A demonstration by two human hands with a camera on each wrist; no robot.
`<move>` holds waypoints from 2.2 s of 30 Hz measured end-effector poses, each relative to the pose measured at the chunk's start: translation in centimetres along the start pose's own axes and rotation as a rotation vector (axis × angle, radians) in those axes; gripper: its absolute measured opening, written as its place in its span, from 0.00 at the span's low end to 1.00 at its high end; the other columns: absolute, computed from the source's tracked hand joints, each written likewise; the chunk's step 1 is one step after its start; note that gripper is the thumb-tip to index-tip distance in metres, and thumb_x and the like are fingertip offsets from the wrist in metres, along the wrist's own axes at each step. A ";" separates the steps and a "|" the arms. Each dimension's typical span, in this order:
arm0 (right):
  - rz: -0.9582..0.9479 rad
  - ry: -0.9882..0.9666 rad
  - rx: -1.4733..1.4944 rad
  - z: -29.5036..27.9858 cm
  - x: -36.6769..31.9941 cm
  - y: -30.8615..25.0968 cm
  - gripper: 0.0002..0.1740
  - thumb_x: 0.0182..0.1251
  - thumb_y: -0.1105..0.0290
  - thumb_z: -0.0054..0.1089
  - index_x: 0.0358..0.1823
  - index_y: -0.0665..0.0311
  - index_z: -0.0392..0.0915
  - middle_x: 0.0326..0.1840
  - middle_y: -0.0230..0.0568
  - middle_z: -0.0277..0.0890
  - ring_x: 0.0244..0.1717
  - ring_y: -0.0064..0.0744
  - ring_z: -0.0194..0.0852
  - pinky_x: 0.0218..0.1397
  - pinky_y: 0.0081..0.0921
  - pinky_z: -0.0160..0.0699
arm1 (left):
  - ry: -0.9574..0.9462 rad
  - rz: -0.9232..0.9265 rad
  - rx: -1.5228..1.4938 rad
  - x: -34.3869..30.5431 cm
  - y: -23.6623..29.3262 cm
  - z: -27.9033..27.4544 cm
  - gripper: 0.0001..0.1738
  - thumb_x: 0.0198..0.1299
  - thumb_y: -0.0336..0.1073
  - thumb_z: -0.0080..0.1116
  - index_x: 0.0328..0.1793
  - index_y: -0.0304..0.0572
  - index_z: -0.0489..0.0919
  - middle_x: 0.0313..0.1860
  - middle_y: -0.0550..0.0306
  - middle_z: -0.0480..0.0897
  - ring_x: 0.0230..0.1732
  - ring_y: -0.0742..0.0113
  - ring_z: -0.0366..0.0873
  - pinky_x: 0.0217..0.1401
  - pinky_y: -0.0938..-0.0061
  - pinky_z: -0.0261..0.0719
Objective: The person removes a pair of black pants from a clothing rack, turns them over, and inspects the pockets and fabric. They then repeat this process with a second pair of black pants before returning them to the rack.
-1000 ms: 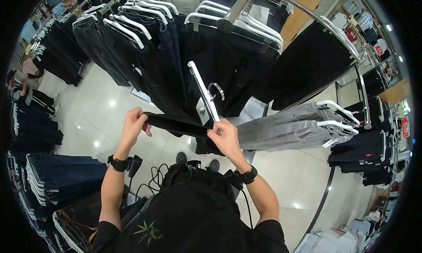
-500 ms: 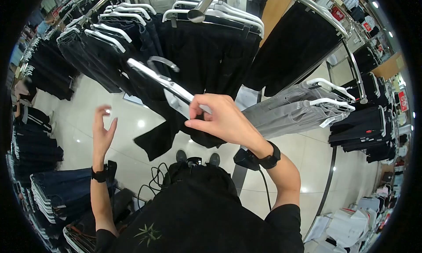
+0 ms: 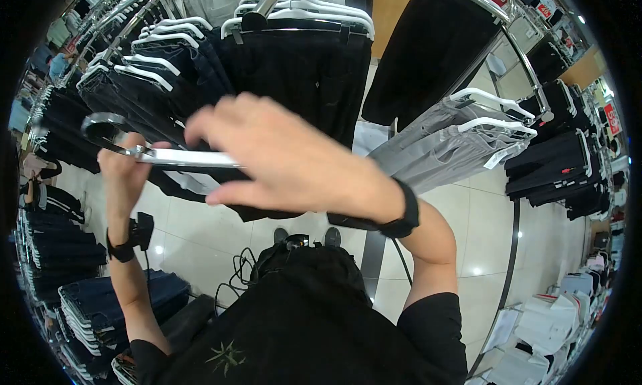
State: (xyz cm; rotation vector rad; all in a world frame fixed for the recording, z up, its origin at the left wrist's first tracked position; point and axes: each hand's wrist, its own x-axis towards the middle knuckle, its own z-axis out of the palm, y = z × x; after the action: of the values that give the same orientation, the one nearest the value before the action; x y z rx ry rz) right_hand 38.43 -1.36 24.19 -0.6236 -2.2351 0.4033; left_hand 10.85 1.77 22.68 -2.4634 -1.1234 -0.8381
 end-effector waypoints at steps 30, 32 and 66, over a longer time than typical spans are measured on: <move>1.129 -0.286 0.019 26.5 -47.7 22.4 0.18 0.59 0.51 0.63 0.42 0.56 0.83 0.35 0.49 0.82 0.42 0.54 0.80 0.49 0.44 0.76 | 0.240 -0.691 0.295 4.3 -10.8 -30.5 0.21 0.59 0.36 0.67 0.56 0.32 0.79 0.30 0.59 0.79 0.27 0.76 0.70 0.27 0.79 0.66; 1.246 -0.259 -0.017 23.8 -47.6 21.5 0.17 0.60 0.53 0.62 0.41 0.57 0.83 0.35 0.51 0.82 0.43 0.55 0.79 0.49 0.46 0.76 | 0.230 -0.732 0.139 0.4 -14.9 -30.1 0.20 0.62 0.37 0.65 0.58 0.34 0.78 0.29 0.64 0.77 0.29 0.80 0.70 0.29 0.83 0.65; 1.026 0.397 1.595 11.3 -6.5 2.3 0.13 0.69 0.76 0.57 0.52 0.65 0.69 0.53 0.38 0.77 0.53 0.30 0.77 0.53 0.32 0.78 | -0.492 -0.544 -0.734 -8.4 6.9 2.7 0.23 0.55 0.41 0.69 0.49 0.36 0.73 0.42 0.50 0.80 0.36 0.57 0.79 0.34 0.68 0.75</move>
State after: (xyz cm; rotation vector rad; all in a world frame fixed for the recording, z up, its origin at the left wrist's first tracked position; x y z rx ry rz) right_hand 34.53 -4.07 11.86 -0.7079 -0.5349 1.9928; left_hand 12.72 -6.26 15.10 -3.1157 -2.0202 -0.9309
